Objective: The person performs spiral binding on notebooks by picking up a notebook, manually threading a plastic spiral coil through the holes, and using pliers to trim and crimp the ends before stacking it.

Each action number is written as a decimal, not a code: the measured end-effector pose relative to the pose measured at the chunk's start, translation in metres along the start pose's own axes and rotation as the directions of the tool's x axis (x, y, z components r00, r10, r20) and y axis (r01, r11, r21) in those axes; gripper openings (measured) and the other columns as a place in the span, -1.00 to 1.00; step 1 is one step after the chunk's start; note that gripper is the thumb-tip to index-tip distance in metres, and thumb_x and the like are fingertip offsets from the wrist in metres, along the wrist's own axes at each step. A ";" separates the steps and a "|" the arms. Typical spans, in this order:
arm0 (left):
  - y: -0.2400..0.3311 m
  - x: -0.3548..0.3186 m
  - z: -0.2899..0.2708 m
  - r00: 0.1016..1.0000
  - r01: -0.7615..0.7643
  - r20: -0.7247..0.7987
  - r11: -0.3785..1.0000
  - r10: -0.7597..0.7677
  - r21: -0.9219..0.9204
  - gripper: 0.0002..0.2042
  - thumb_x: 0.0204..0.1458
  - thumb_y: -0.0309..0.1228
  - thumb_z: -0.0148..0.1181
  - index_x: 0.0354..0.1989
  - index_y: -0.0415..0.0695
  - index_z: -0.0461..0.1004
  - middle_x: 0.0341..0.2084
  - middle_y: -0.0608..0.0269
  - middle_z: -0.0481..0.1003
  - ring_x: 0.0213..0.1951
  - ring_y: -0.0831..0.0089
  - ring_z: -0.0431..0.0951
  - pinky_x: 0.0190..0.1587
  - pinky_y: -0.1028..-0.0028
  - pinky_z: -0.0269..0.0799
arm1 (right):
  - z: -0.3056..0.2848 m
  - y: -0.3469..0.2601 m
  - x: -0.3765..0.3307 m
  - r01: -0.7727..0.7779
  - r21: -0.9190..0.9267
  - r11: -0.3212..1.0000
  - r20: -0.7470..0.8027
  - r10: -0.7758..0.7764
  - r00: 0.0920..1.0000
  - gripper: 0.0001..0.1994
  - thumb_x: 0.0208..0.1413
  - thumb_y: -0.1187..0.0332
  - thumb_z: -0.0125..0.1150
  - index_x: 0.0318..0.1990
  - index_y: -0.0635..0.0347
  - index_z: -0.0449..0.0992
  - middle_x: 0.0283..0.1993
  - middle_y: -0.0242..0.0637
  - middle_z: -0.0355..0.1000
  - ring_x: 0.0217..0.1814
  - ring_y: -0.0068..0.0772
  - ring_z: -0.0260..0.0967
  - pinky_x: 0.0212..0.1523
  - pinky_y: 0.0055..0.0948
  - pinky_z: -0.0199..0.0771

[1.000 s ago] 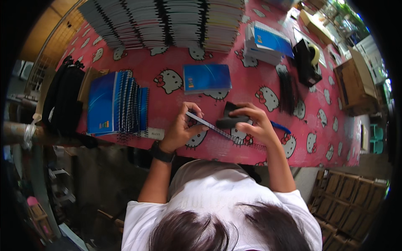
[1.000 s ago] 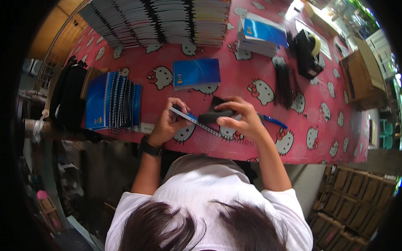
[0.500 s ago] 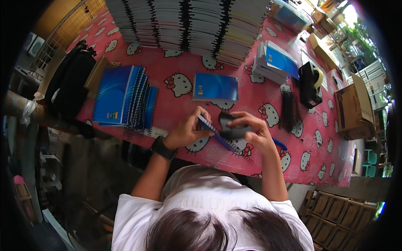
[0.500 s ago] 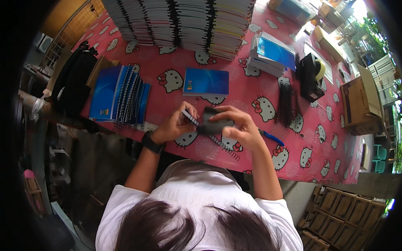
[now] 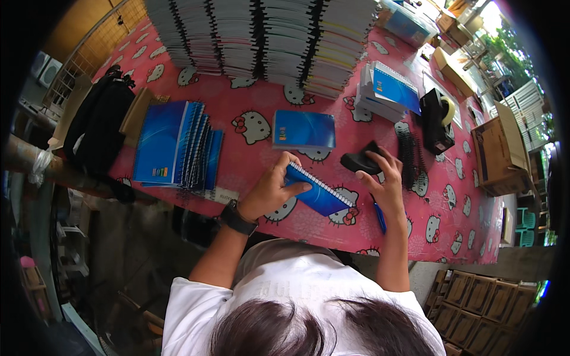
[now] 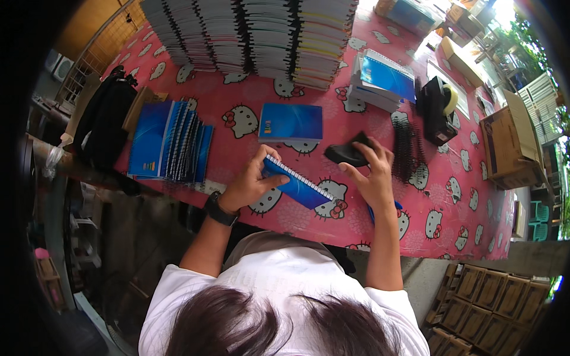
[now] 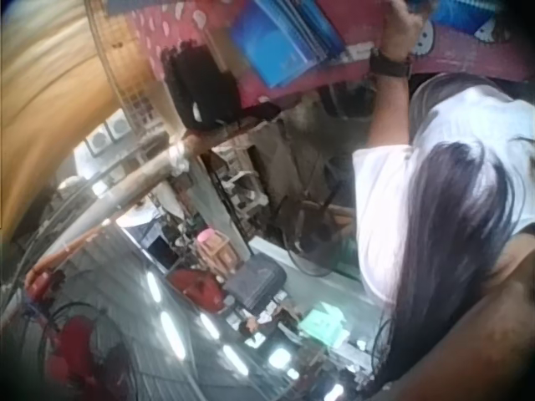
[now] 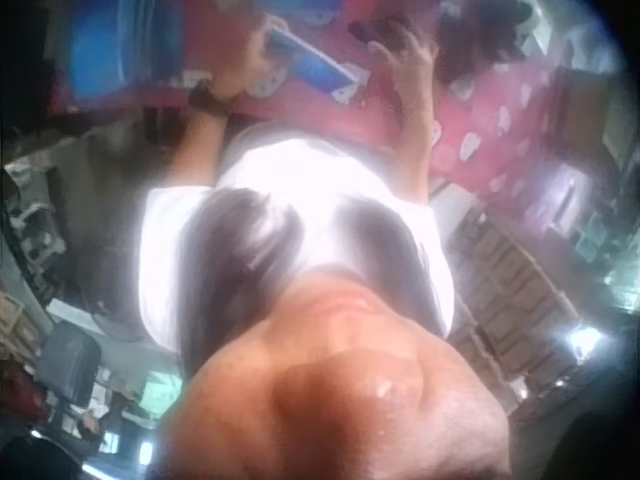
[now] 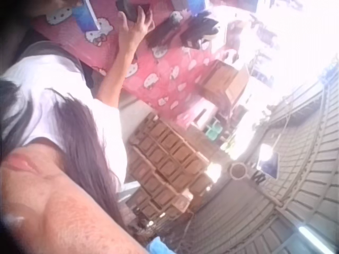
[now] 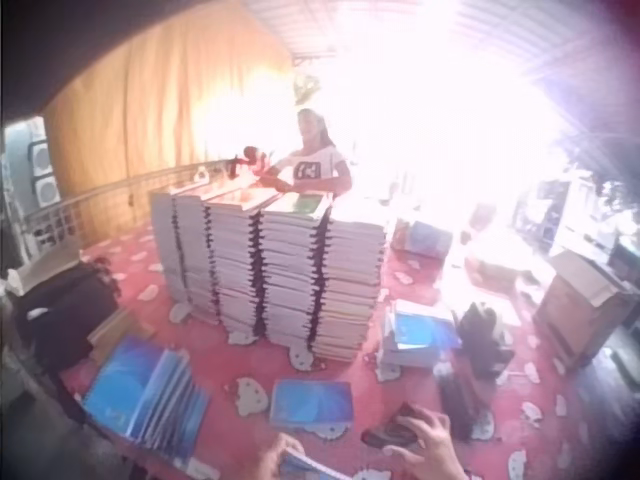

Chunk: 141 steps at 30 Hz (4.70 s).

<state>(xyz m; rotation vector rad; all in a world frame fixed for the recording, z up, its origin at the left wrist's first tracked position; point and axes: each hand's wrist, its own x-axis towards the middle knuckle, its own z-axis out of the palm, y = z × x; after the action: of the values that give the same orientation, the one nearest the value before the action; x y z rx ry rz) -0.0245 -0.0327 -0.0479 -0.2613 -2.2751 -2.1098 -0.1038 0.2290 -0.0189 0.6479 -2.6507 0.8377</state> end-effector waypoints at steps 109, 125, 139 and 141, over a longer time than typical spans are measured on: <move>0.015 -0.004 0.000 0.840 -0.211 -0.413 0.913 0.352 0.349 -0.36 -0.07 -0.48 0.33 0.22 -0.15 0.18 -0.04 0.14 0.41 0.04 0.33 0.39 0.15 0.35 0.25 | 0.035 -0.051 -0.022 -0.181 0.811 0.557 0.218 0.000 0.976 -0.74 0.10 0.62 0.15 -0.04 0.30 0.47 -0.22 -0.39 0.49 -0.18 -0.65 0.38 -0.09 -0.60 0.38; 0.021 0.005 0.039 0.844 -0.364 0.041 0.515 0.535 0.776 -0.64 -0.16 -0.64 0.22 -0.15 0.00 0.59 -0.25 0.30 0.54 -0.17 0.35 0.51 0.00 0.26 0.29 | 0.031 -0.038 -0.015 -0.135 0.649 0.748 0.302 -0.090 0.949 -0.64 -0.16 0.71 -0.03 -0.12 0.29 0.40 -0.17 -0.24 0.42 -0.12 -0.49 0.38 -0.12 -0.46 0.37; 0.026 0.007 0.042 0.818 -0.429 0.055 0.542 0.573 0.723 -0.68 -0.20 -0.63 0.27 -0.22 -0.01 0.63 -0.31 0.31 0.57 -0.26 0.36 0.52 -0.19 0.39 0.30 | -0.005 0.134 0.049 -0.279 -0.201 0.939 -0.213 0.236 0.948 -0.70 0.07 0.27 0.21 -0.10 0.25 0.50 -0.12 -0.07 0.46 -0.07 -0.03 0.42 -0.02 -0.19 0.39; 0.026 0.004 0.040 0.826 -0.427 0.063 0.549 0.560 0.719 -0.70 -0.19 -0.61 0.29 -0.24 -0.01 0.63 -0.32 0.31 0.57 -0.27 0.37 0.51 -0.22 0.40 0.30 | -0.014 0.120 0.047 -0.227 -0.240 0.944 -0.294 0.152 0.944 -0.75 0.16 0.32 0.10 -0.07 0.25 0.50 -0.19 -0.02 0.48 -0.14 0.00 0.45 -0.06 -0.17 0.41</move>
<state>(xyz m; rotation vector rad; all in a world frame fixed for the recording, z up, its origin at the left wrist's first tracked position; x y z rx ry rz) -0.0214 0.0096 -0.0246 -0.5707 -2.3210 -0.8432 -0.2014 0.3094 -0.0461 0.1908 -2.5334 0.5469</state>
